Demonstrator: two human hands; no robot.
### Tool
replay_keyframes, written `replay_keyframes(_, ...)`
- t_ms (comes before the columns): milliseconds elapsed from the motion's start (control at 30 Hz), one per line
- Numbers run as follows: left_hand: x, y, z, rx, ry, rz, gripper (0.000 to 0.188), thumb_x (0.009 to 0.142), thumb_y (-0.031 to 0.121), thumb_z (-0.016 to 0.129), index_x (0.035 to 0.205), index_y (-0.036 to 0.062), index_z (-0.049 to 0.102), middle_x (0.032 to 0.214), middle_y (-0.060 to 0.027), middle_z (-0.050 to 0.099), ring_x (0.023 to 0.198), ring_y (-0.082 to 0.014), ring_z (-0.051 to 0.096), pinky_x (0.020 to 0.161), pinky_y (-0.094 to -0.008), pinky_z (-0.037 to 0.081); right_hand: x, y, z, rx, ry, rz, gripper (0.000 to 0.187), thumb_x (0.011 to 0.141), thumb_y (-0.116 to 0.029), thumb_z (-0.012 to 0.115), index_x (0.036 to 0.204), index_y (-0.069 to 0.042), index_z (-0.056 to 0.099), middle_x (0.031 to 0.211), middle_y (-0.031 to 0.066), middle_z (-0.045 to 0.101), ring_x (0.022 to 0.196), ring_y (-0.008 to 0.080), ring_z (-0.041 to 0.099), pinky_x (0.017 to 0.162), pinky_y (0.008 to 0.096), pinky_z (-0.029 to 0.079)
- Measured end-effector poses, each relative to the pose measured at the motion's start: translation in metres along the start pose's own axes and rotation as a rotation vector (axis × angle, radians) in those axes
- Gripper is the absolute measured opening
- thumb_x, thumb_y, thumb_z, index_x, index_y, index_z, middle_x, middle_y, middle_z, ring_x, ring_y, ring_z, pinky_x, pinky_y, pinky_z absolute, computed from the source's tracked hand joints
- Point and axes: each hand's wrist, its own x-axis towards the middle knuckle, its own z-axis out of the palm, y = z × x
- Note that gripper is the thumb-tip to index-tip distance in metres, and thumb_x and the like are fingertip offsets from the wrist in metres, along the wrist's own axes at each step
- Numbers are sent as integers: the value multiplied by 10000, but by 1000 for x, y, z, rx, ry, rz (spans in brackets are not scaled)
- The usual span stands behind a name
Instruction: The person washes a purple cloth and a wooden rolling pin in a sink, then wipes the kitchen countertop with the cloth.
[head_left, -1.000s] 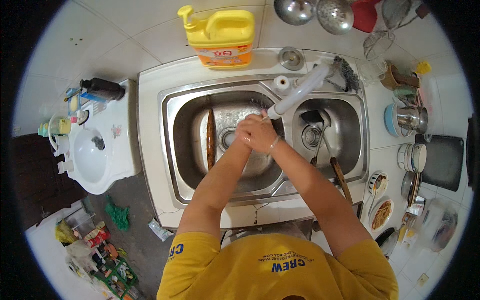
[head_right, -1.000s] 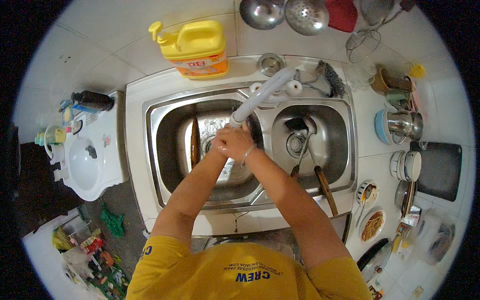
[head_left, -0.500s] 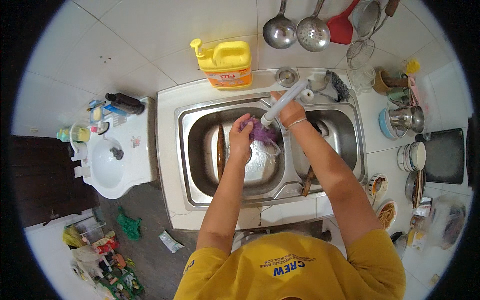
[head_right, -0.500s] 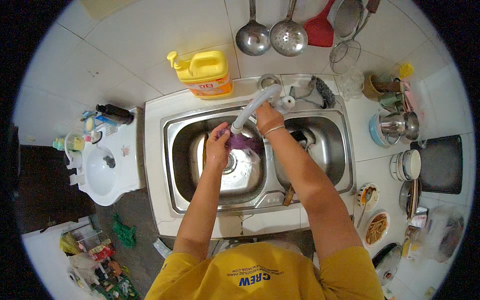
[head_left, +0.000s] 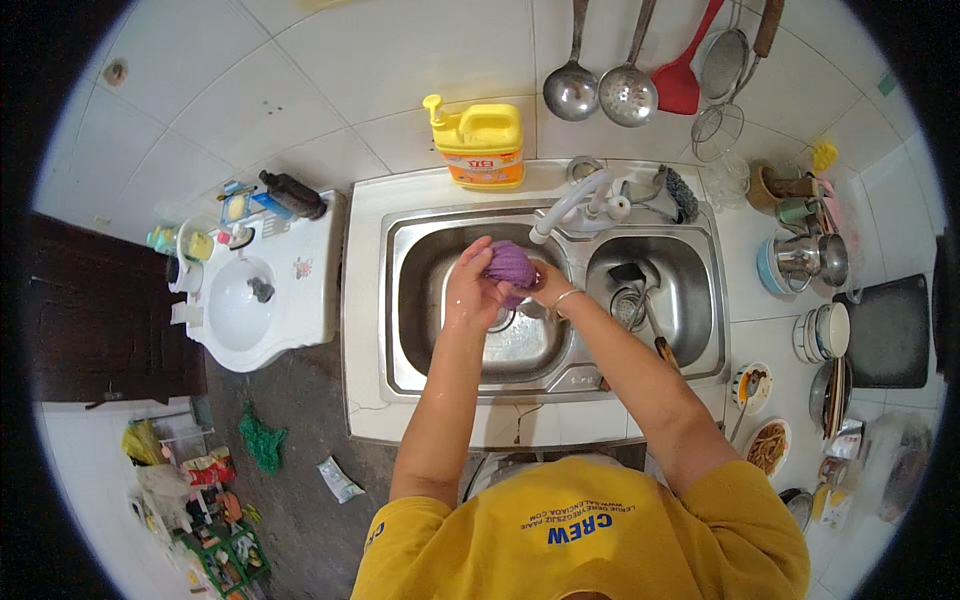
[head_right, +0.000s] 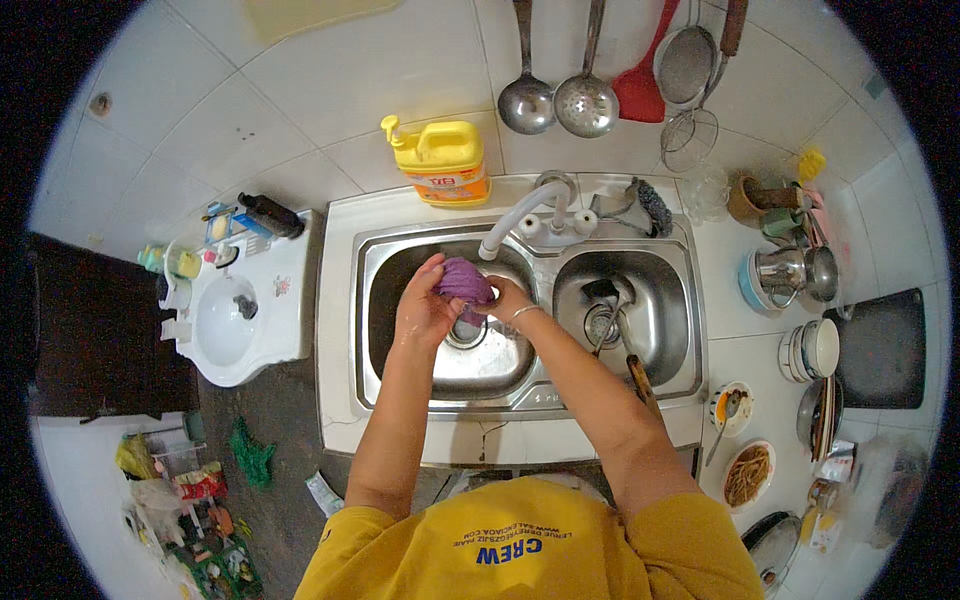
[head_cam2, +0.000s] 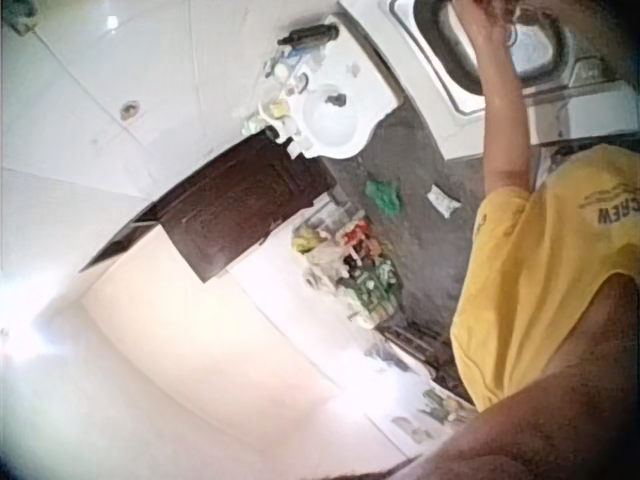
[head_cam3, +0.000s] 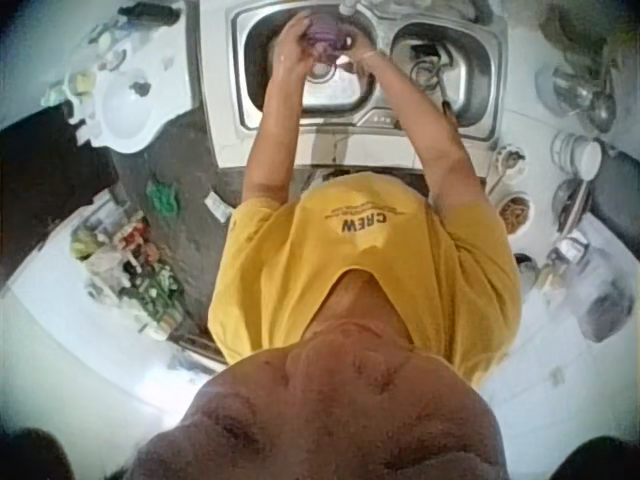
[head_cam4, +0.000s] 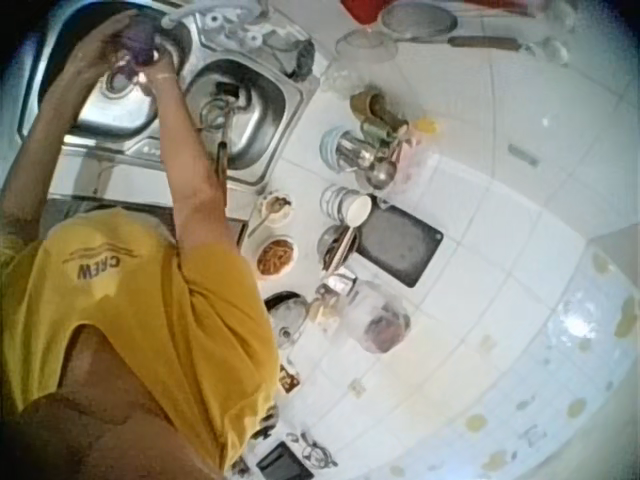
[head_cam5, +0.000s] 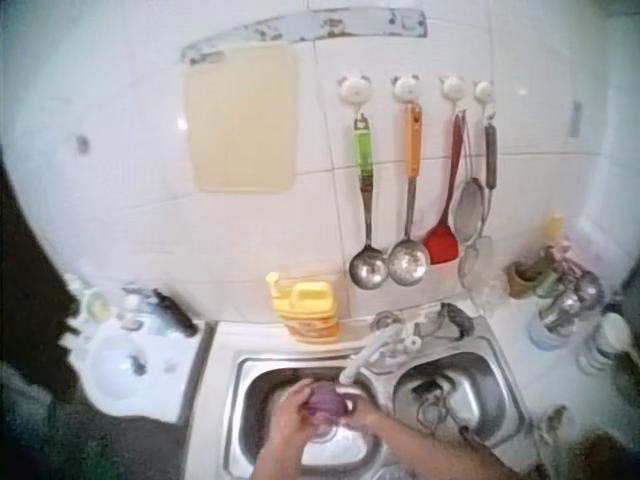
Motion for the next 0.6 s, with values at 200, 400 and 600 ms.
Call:
replay_keyframes(200,1,4,-85,21,151,-3,249,861,172,554,1084,63,556,981,-83,586,887,-225,576,773,-365,496,-19,-19,-15,232,45,412,293,739,-86,639,1008,12,573,793,80,603,628,161,600,492,311,501)
replay_keyframes(400,18,-57,-131,554,235,-50,203,854,194,527,1010,92,608,845,-54,615,800,-156,587,665,-319,499,-24,-66,-15,127,-41,212,344,724,-19,597,1042,4,468,867,115,584,649,195,615,558,340,570)
replay_keyframes(600,18,-103,-149,826,104,-59,323,866,271,444,949,29,641,907,-48,605,832,-168,522,828,-284,375,-19,-82,6,582,239,189,379,740,-14,640,1047,-17,417,872,113,552,732,182,595,568,336,577)
